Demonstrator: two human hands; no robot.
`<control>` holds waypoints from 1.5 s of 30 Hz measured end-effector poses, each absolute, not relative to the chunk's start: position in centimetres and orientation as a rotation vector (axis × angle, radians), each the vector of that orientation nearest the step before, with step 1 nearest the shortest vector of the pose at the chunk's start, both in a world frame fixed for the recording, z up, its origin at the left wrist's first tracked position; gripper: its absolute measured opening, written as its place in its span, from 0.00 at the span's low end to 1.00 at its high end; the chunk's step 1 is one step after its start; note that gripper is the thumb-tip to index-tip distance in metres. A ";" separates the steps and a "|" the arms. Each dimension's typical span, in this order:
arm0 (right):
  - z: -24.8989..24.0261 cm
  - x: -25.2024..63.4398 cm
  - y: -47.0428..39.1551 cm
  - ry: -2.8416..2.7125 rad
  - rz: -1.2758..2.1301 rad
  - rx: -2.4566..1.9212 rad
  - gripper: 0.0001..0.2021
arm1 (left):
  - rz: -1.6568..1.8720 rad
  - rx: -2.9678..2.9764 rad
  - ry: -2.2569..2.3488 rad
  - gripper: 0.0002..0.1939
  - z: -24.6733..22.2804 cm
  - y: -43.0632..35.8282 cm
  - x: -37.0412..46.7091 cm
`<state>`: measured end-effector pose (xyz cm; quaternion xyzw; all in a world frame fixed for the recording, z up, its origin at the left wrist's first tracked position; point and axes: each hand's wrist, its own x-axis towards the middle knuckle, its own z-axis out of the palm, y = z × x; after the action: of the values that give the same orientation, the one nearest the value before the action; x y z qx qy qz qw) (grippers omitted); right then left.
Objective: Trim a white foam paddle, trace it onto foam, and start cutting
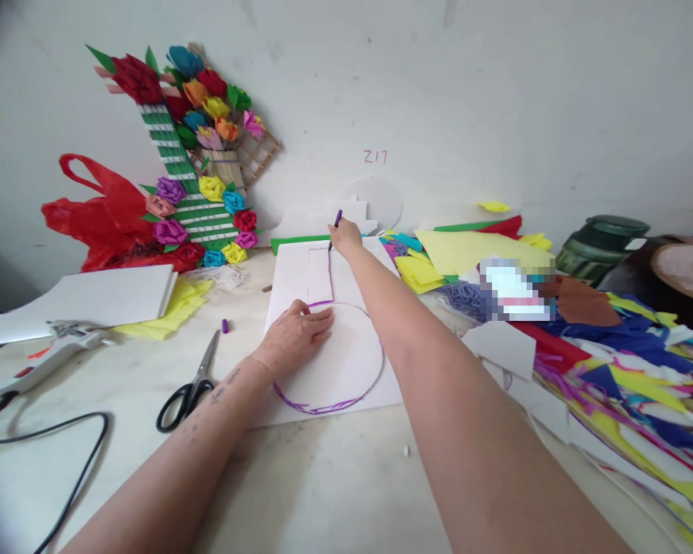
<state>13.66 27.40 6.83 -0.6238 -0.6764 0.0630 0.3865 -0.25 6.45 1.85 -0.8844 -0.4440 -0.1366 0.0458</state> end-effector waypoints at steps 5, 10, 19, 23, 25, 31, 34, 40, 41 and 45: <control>7.5 14.1 25.1 -1.516 0.172 -1.532 0.17 | -0.411 -2.675 -1.340 0.17 2.0 6.3 -0.3; 7.1 15.3 20.8 -1.372 0.345 -1.460 0.19 | -0.424 -2.630 -1.293 0.17 2.1 6.0 -0.1; 2.9 16.5 9.3 -1.620 0.009 -1.359 0.15 | -0.346 -2.582 -1.322 0.15 3.0 5.2 0.7; 1.6 16.1 5.4 -1.999 -0.170 -1.220 0.16 | -0.553 -2.634 -1.504 0.16 3.8 4.7 0.5; 1.3 16.0 3.9 -2.138 -0.271 -1.149 0.18 | -0.879 -2.617 -1.656 0.17 4.1 4.3 0.4; 1.4 15.7 0.4 -2.378 -0.472 -0.981 0.21 | -2.037 -2.521 -2.225 0.25 3.8 1.7 0.7; 1.5 15.3 -0.8 -2.418 -0.491 -0.856 0.21 | -2.558 -2.539 -2.156 0.23 3.4 0.5 0.9; 2.6 16.9 -1.0 -2.227 -0.409 -1.055 0.19 | -2.911 -2.121 -2.273 0.20 3.9 -0.7 1.0; 3.0 17.7 -0.8 -2.184 -0.381 -1.144 0.19 | -2.852 -2.179 -2.301 0.21 3.9 -0.8 1.2; 4.2 21.2 -0.1 -1.987 -0.245 -1.546 0.17 | -2.642 -2.402 -2.200 0.23 3.2 -1.1 2.0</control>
<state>21.24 -0.11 4.16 -0.5828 -0.7490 -0.0923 0.3014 2.05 -1.12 3.22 -0.4953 -0.4536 -0.5447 -0.5023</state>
